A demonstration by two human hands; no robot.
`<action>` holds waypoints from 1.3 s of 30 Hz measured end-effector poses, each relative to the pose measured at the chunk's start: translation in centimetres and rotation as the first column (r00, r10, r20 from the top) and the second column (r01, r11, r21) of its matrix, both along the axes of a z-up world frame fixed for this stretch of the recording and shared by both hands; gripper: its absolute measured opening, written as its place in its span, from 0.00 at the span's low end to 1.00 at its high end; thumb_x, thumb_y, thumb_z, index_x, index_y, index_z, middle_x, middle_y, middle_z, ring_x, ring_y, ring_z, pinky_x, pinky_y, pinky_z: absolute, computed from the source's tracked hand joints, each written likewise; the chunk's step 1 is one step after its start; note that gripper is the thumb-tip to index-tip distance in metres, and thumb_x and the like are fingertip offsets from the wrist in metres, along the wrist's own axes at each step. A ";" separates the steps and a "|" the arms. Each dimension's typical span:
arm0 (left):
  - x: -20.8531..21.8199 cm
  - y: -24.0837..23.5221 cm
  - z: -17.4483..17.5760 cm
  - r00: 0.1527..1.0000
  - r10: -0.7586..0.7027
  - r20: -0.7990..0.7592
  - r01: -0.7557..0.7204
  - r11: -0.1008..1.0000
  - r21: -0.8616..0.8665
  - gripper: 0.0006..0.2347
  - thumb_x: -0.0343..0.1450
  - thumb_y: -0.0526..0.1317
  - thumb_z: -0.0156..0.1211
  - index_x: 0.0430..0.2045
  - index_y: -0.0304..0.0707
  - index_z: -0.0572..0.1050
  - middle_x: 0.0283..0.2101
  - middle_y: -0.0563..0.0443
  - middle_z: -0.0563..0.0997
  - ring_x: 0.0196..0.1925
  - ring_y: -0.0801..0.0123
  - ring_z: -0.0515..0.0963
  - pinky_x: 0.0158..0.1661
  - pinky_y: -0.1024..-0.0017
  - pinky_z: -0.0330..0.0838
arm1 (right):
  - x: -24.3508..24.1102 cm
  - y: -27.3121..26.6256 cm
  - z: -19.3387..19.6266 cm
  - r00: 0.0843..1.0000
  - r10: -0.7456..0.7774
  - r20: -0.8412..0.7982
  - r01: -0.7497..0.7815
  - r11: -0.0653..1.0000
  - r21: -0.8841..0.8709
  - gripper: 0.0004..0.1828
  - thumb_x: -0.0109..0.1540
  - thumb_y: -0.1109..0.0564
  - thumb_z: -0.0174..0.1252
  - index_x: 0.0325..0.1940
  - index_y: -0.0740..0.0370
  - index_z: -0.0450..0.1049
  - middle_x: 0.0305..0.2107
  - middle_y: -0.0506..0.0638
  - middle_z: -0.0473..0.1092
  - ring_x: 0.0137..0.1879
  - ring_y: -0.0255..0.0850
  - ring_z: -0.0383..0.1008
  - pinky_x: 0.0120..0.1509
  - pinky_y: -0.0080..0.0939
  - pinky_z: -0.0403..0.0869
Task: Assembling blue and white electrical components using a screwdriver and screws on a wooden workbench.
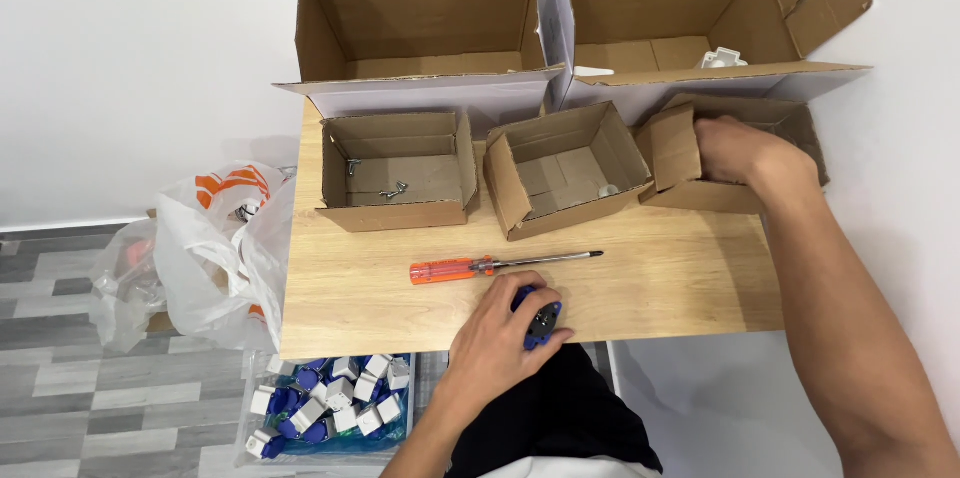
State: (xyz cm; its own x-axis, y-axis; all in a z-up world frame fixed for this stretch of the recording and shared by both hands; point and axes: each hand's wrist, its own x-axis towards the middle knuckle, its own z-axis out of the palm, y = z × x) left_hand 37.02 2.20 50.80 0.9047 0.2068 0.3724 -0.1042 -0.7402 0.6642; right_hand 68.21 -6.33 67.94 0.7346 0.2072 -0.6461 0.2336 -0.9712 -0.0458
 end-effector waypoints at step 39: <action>-0.2 0.3 2.0 0.983 -0.025 -0.181 -0.017 0.974 -0.228 0.31 0.71 0.56 0.71 0.59 0.33 0.67 0.62 0.40 0.76 0.66 0.49 0.78 0.63 0.54 0.75 | -14.8 -9.8 -15.7 0.859 0.057 0.509 -0.510 0.004 0.860 0.08 0.63 0.67 0.69 0.47 0.68 0.83 0.43 0.59 0.79 0.48 0.46 0.84 0.53 0.35 0.86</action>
